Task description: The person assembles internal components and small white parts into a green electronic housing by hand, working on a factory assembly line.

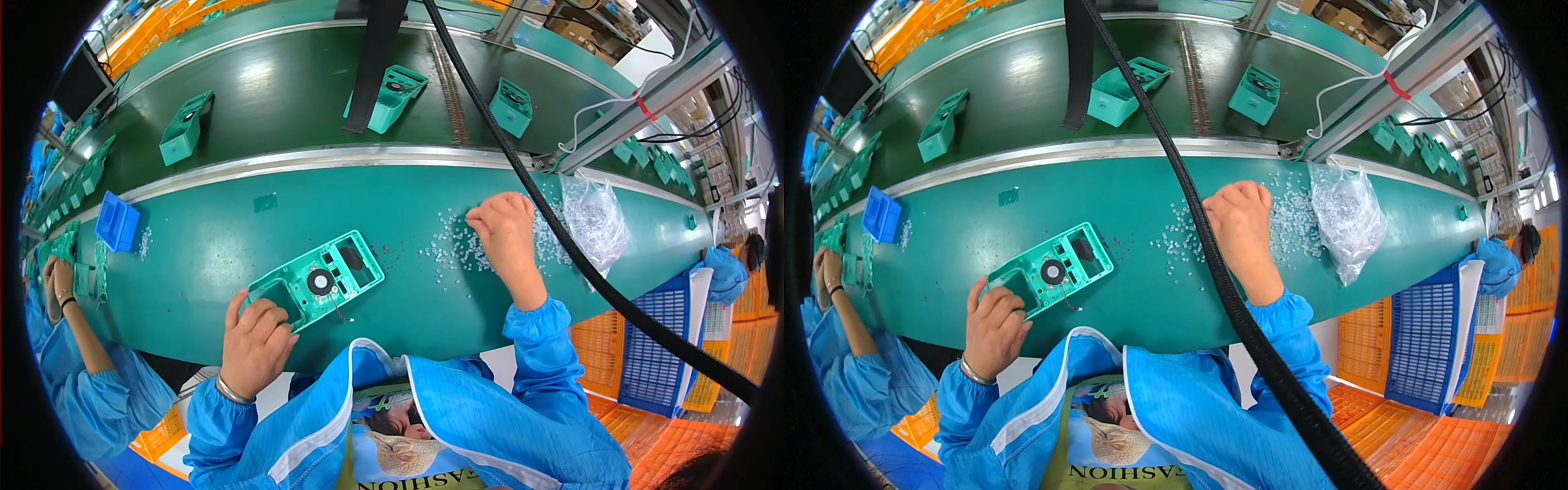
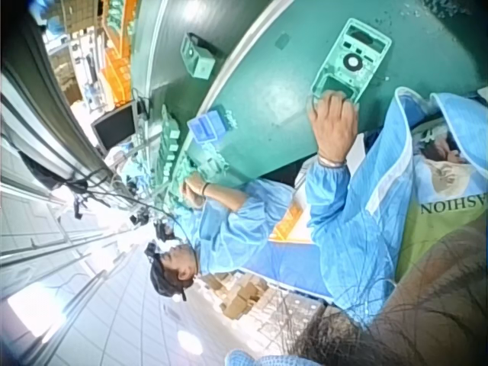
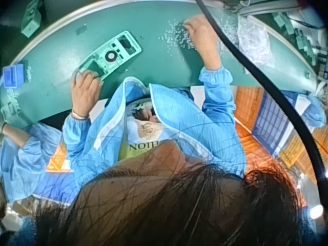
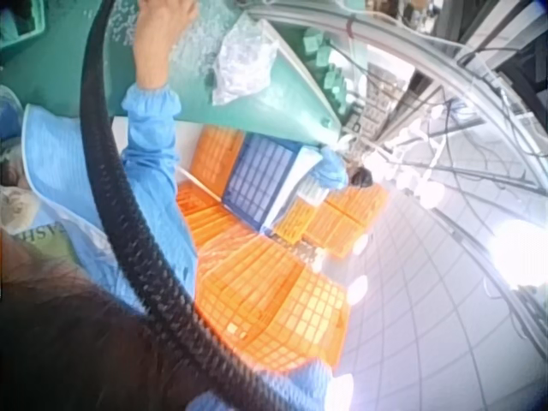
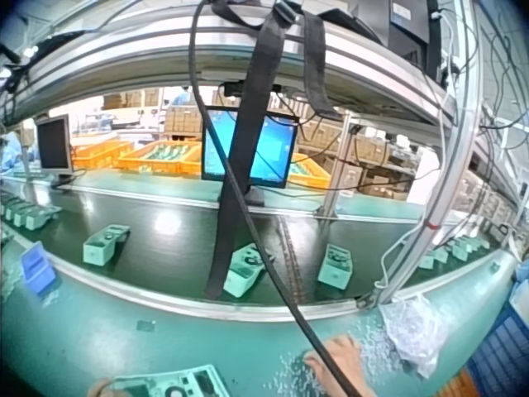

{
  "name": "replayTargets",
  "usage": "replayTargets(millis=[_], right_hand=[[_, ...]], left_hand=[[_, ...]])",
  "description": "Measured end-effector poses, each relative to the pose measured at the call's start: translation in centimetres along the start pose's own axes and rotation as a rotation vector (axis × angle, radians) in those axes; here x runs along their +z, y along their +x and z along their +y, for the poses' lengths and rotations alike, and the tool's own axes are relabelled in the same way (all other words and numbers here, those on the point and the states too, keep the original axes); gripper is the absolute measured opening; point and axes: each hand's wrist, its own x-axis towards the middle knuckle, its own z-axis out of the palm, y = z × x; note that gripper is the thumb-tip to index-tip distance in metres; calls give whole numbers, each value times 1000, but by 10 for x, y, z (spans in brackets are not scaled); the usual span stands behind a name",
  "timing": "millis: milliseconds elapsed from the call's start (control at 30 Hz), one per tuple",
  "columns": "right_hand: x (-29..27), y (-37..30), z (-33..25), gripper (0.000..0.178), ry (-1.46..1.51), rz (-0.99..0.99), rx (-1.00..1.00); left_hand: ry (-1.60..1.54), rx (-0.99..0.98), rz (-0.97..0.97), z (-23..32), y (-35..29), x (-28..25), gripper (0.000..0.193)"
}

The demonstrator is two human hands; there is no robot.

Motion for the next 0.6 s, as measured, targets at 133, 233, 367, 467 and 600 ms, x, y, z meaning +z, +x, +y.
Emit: replayTargets(millis=[133, 233, 367, 467, 600], right_hand=[[2, 2, -1, 9, -51, 9, -65], [0, 5, -4, 8, -91, 2, -132], [-15, 7, -30, 8, -47, -26, -76], [-16, 14, -71, 10, 207, -90, -115], [4, 22, -124, 14, 644, -338, -216]], left_hand=[[-1, -19, -8, 0, -3, -1, 25], [-21, -35, -22, -1, -6, -2, 24], [-14, 25, 6, -5, -1, 0, 26], [-20, 36, 10, -8, -1, 1, 27], [-43, 62, 9, -11, 1, -1, 28]])
